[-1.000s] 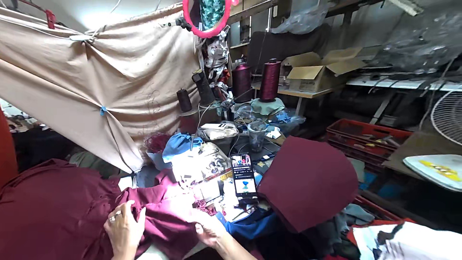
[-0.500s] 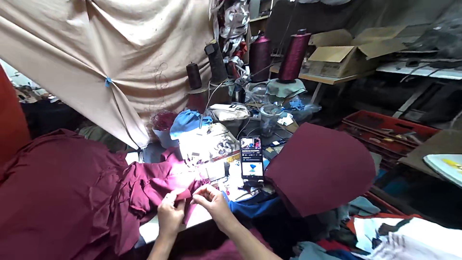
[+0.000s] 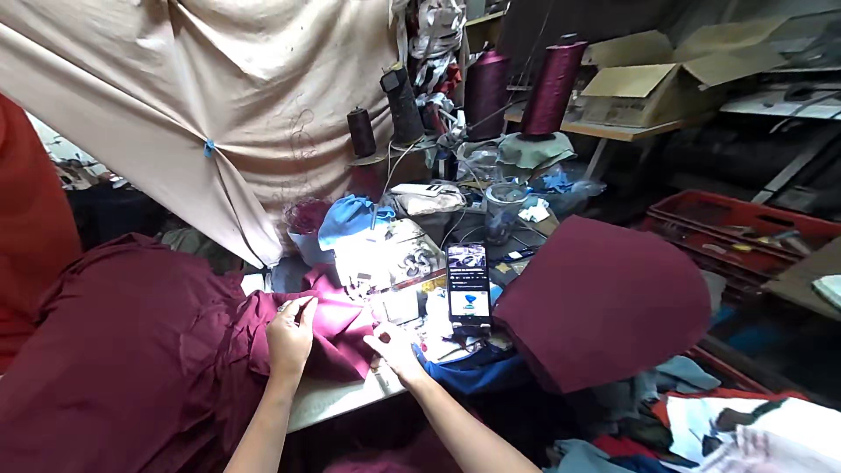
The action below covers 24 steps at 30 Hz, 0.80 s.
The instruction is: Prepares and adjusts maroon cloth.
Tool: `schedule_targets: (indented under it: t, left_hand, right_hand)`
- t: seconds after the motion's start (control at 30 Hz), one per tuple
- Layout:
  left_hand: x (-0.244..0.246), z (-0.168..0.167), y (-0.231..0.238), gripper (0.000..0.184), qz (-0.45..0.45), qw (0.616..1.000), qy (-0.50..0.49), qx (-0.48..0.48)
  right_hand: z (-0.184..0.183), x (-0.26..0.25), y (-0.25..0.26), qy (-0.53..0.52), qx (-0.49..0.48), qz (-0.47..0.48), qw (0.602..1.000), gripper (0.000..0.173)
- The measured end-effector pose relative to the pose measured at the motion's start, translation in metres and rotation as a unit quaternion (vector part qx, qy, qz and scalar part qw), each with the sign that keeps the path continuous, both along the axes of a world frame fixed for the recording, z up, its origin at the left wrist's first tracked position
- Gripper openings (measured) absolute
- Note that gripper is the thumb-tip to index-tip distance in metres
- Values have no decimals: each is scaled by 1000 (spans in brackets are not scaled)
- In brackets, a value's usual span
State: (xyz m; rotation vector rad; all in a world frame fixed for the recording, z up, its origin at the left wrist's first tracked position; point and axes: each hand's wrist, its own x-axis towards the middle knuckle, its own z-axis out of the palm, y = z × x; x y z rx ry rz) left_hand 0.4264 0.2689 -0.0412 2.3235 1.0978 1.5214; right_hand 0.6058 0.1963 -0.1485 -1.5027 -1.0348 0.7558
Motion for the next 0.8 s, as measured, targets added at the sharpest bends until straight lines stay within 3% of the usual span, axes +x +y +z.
schedule_targets:
  t: [0.2, 0.33, 0.5, 0.6, 0.8]
  left_hand:
    - [7, -10, 6, 16, 0, 998, -44, 34]
    - [5, -19, -21, 14, -126, 989, -71, 14]
    - [4, -61, -52, 11, -238, 970, 7, 49]
    - [8, -86, -62, 10, -241, 968, 28, 71]
    - [19, -99, -74, 12, -203, 972, 50, 110]
  right_hand:
    - [2, 3, -28, 76, 65, -50, 994, 14]
    - [-2, 0, -54, 148, 35, 38, 988, 18]
    - [3, 4, -82, 214, 17, 78, 974, 16]
    - [9, 5, -91, 237, 27, 81, 968, 8]
    - [14, 9, -95, 218, 45, 81, 972, 16]
